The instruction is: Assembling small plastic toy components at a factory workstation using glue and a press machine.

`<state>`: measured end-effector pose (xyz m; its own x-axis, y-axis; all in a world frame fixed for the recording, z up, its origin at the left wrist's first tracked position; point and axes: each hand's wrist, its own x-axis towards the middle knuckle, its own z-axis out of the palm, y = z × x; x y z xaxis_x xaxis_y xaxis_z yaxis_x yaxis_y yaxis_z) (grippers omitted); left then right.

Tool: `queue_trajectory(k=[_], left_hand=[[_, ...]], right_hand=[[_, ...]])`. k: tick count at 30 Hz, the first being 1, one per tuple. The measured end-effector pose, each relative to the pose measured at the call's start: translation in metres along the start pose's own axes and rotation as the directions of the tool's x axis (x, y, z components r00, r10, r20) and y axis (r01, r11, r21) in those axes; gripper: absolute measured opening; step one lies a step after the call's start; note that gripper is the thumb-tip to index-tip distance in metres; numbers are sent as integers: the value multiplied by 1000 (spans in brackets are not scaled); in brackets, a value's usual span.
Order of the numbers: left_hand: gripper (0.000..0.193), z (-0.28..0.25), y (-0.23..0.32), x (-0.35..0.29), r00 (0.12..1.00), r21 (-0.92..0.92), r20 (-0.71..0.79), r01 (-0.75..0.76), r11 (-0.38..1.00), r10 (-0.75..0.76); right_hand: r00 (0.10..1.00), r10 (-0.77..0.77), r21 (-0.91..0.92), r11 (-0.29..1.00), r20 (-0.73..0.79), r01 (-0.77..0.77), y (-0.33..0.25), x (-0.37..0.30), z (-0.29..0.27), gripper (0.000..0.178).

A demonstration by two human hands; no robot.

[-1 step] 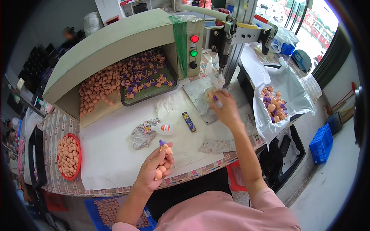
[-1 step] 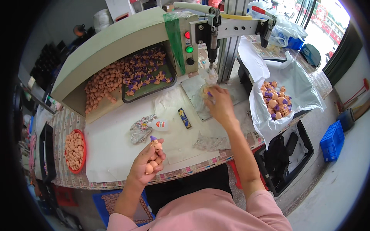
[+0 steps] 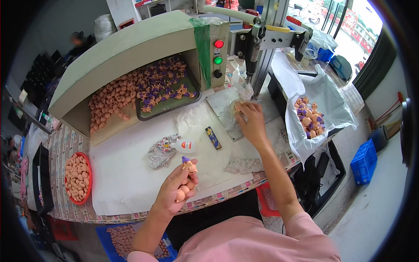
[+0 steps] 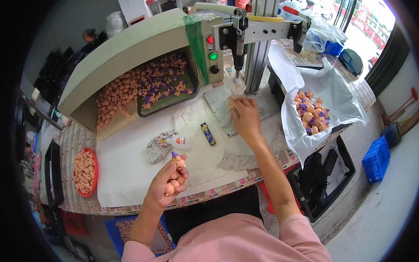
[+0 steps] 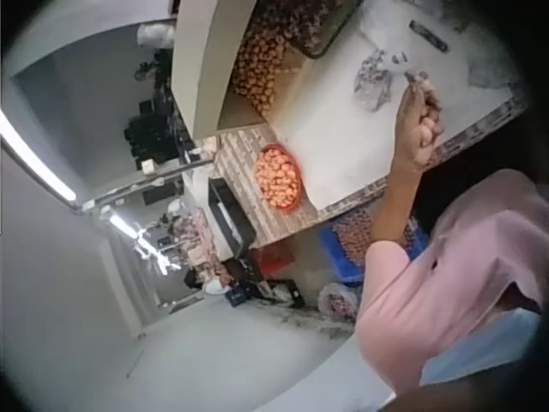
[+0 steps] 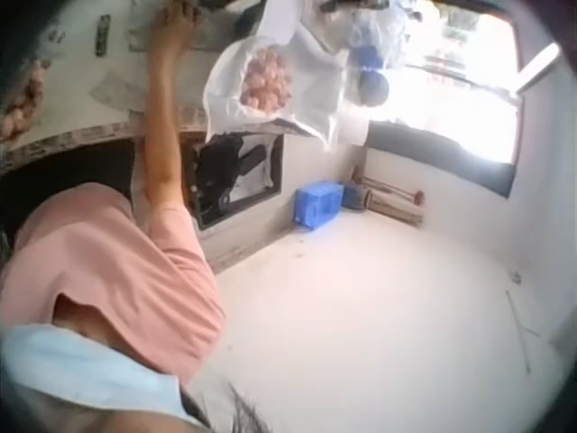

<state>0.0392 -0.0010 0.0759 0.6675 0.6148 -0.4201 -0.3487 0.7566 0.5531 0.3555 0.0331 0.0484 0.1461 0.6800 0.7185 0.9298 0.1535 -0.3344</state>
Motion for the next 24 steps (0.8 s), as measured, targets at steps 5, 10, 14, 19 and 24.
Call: queue_trajectory(k=[5,10,14,19,24], left_hand=[[34,24,17,28,997,151,71,-29,988,18],[31,41,34,73,997,464,10,-77,883,82],[30,77,28,138,995,612,-46,-44,789,91],[25,98,-2,220,940,664,123,-316,678,319],[25,119,-28,256,816,796,186,-452,403,548]], right_hand=[[938,340,171,923,63,-346,1,2,-42,24],[891,287,-191,910,-352,-369,39,6,-133,28],[844,185,-346,852,-504,-394,37,3,-159,25],[973,152,2,988,-174,-154,-8,1,-154,18],[991,132,154,980,-22,-127,-16,-1,-153,17]])
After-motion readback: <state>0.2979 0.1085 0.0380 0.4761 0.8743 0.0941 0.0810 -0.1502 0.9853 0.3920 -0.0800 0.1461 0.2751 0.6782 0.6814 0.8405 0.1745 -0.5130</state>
